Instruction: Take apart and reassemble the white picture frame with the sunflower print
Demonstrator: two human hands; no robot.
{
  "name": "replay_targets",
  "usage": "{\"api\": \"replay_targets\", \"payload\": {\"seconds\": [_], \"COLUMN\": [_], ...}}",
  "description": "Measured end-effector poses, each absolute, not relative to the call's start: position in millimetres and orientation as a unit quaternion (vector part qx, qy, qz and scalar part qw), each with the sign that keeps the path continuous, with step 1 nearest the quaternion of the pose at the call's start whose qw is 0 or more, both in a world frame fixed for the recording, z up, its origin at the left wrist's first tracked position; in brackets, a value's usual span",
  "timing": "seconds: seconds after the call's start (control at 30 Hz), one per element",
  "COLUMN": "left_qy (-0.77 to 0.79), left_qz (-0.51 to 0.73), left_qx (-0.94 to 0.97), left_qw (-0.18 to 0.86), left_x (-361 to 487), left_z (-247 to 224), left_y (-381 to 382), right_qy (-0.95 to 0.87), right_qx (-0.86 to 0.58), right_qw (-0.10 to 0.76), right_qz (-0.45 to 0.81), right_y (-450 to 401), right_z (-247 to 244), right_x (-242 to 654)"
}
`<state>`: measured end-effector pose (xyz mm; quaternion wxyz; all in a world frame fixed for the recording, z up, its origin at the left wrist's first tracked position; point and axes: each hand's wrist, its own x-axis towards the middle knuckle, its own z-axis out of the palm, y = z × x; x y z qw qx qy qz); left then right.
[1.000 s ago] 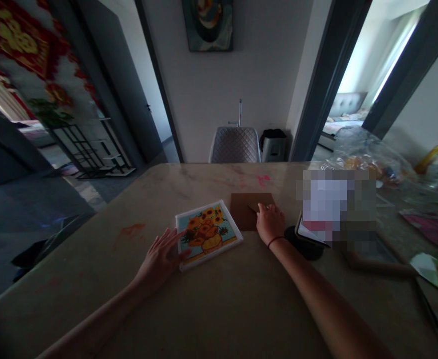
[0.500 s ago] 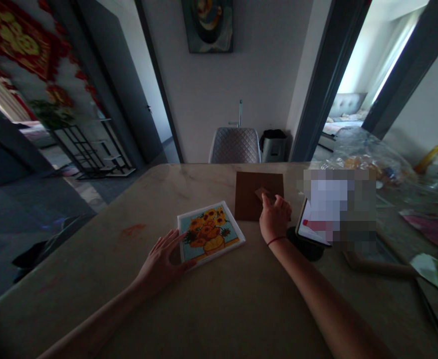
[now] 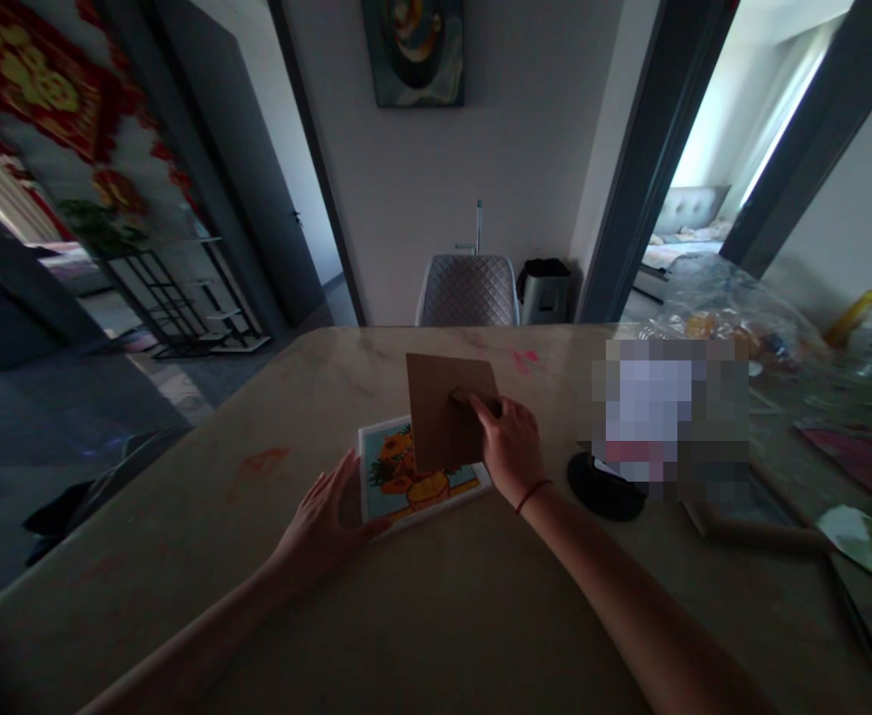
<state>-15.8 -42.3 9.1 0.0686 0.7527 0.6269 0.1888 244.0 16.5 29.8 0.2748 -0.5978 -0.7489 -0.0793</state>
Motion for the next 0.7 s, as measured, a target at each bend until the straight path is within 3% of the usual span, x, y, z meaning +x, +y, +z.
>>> {"api": "replay_targets", "payload": {"seconds": [0.13, 0.4, 0.7], "left_qy": [0.607, 0.594, 0.568], "left_qz": [0.185, 0.133, 0.097], "left_qx": [0.77, 0.791, 0.816], "left_qw": [0.066, 0.064, 0.045], "left_x": [-15.0, -15.7, -13.5], "left_z": [10.0, 10.6, 10.5], "left_y": [-42.9, -44.5, -46.0], "right_qy": [-0.77, -0.688, -0.726], "right_qx": [-0.559, -0.514, -0.602], "right_qw": [0.309, 0.469, 0.332], "right_qz": [-0.003, 0.206, 0.028], "right_y": [18.6, 33.1, 25.3], "right_z": [27.5, 21.4, 46.5], "right_x": [242.1, 257.2, 269.9]}}
